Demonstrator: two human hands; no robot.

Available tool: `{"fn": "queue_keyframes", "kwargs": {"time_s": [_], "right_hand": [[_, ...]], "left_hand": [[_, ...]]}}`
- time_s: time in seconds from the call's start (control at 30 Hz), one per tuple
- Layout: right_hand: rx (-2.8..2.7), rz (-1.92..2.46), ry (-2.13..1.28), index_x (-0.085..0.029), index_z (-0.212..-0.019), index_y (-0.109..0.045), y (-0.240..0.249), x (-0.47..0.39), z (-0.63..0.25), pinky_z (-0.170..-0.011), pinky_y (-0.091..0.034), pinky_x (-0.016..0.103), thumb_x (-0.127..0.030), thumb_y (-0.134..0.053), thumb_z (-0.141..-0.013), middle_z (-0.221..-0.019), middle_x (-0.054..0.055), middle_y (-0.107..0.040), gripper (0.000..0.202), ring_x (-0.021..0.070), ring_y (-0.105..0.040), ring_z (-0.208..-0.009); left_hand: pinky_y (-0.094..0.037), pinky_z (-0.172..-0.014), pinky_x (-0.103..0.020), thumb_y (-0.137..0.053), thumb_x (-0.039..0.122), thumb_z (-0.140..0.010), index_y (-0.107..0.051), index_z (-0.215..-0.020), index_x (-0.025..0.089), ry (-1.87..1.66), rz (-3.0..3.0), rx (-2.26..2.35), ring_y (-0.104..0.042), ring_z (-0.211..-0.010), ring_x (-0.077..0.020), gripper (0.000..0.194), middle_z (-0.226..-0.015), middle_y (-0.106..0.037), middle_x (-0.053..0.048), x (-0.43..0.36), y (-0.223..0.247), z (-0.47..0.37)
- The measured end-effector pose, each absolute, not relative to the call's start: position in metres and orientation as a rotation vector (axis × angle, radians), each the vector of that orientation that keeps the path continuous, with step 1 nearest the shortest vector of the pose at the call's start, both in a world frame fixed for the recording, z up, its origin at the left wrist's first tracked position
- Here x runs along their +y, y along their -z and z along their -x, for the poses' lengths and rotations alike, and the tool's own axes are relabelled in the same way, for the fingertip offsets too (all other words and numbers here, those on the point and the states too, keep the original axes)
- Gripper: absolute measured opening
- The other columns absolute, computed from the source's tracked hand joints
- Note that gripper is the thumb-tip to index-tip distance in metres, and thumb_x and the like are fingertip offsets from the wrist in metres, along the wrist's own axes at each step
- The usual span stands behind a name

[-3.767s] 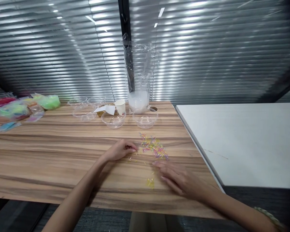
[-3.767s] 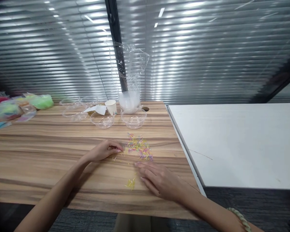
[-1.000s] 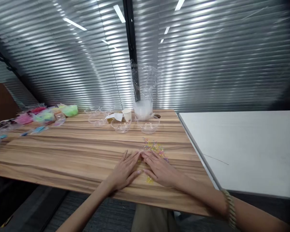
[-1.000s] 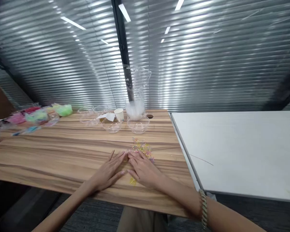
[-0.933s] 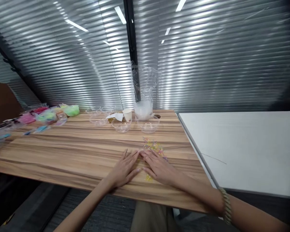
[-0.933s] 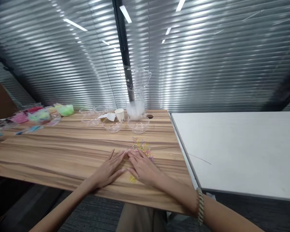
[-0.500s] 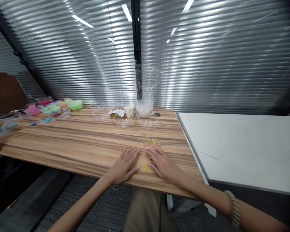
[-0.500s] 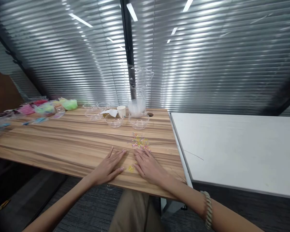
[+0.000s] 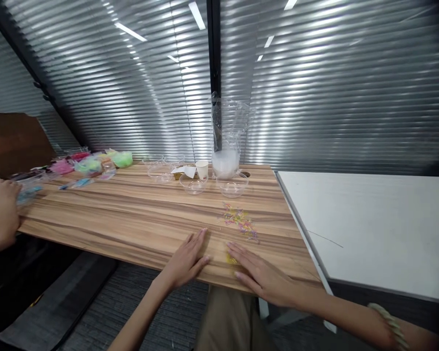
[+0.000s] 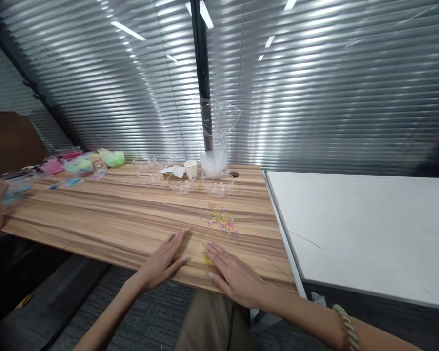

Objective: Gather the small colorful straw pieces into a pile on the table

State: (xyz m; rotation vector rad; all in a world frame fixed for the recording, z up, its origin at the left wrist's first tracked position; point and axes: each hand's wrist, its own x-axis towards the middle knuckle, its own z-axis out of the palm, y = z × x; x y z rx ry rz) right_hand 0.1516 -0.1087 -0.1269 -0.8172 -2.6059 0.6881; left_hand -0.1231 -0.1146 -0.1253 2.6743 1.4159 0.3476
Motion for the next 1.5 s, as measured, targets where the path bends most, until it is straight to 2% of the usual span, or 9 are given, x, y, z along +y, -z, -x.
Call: {"fn": "queue_keyframes", "kwargs": {"time_s": [0.2, 0.4, 0.63, 0.9, 1.13, 1.37, 1.5], "right_hand": [[-2.664, 0.737, -0.635, -0.014, -0.148, -0.024, 0.12, -0.094, -0.133, -0.117, -0.021, 0.039, -0.037, -0.033, -0.1, -0.152, 0.007, -0.021, 0.053, 0.0187, -0.018, -0.141], [-2.623, 0.767, -0.543, -0.016, -0.146, -0.03, 0.124, -0.102, -0.142, -0.116, -0.024, 0.039, -0.032, -0.037, -0.1, -0.151, 0.007, -0.025, 0.05, 0.0198, -0.021, -0.14], [-2.691, 0.674, -0.529, -0.018, -0.148, -0.024, 0.12, -0.105, -0.14, -0.115, -0.026, 0.039, -0.037, -0.044, -0.097, -0.15, 0.007, -0.026, 0.058, 0.0204, -0.021, -0.14], [-2.529, 0.801, -0.422, -0.014, -0.148, -0.022, 0.124, -0.106, -0.14, -0.113, -0.029, 0.043, -0.029, -0.049, -0.093, -0.151, 0.009, -0.025, 0.063, 0.0229, -0.017, -0.141], [-2.438, 0.857, -0.467, -0.012, -0.146, -0.028, 0.126, -0.103, -0.139, -0.113, -0.031, 0.043, -0.026, -0.044, -0.095, -0.15, 0.01, -0.027, 0.056, 0.0216, -0.02, -0.14], [-2.436, 0.858, -0.46, -0.013, -0.146, -0.028, 0.129, -0.106, -0.139, -0.112, -0.034, 0.045, -0.021, -0.042, -0.095, -0.149, 0.011, -0.029, 0.053, 0.0228, -0.023, -0.139], [-2.386, 0.918, -0.518, -0.018, -0.149, -0.019, 0.134, -0.117, -0.147, -0.111, -0.034, 0.044, -0.026, -0.04, -0.097, -0.15, 0.008, -0.026, 0.056, 0.0224, -0.023, -0.139]], "left_hand": [[-0.027, -0.115, -0.044, -0.032, 0.04, -0.1, 0.011, -0.149, 0.022, -0.363, -2.736, 1.403, -0.026, -0.139, -0.0208, 0.068, -0.152, -0.022, -0.009, -0.105, 0.129, 0.12], [-0.026, -0.115, -0.043, -0.031, 0.039, -0.101, 0.01, -0.149, 0.021, -0.329, -2.734, 1.46, -0.022, -0.141, -0.0194, 0.066, -0.152, -0.023, -0.009, -0.117, 0.125, 0.116], [-0.029, -0.114, -0.042, -0.038, 0.04, -0.099, 0.01, -0.149, 0.023, -0.338, -2.726, 1.349, -0.027, -0.139, -0.0219, 0.072, -0.152, -0.026, -0.008, -0.128, 0.123, 0.116], [-0.031, -0.113, -0.042, -0.04, 0.044, -0.097, 0.011, -0.149, 0.021, -0.427, -2.617, 1.446, -0.024, -0.14, -0.0238, 0.076, -0.154, -0.017, -0.01, -0.125, 0.119, 0.117], [-0.033, -0.112, -0.041, -0.036, 0.034, -0.099, 0.001, -0.15, 0.025, -0.354, -2.668, 1.448, -0.029, -0.138, -0.022, 0.064, -0.152, -0.027, -0.006, -0.121, 0.122, 0.112], [-0.033, -0.111, -0.044, -0.036, 0.035, -0.099, 0.007, -0.15, 0.024, -0.513, -2.49, 1.649, -0.025, -0.14, -0.0236, 0.067, -0.152, -0.025, -0.011, -0.127, 0.132, 0.105], [-0.034, -0.11, -0.047, -0.035, 0.038, -0.099, 0.012, -0.149, 0.021, -0.644, -2.341, 1.724, -0.026, -0.139, -0.0259, 0.07, -0.152, -0.023, -0.016, -0.123, 0.138, 0.104]]}}
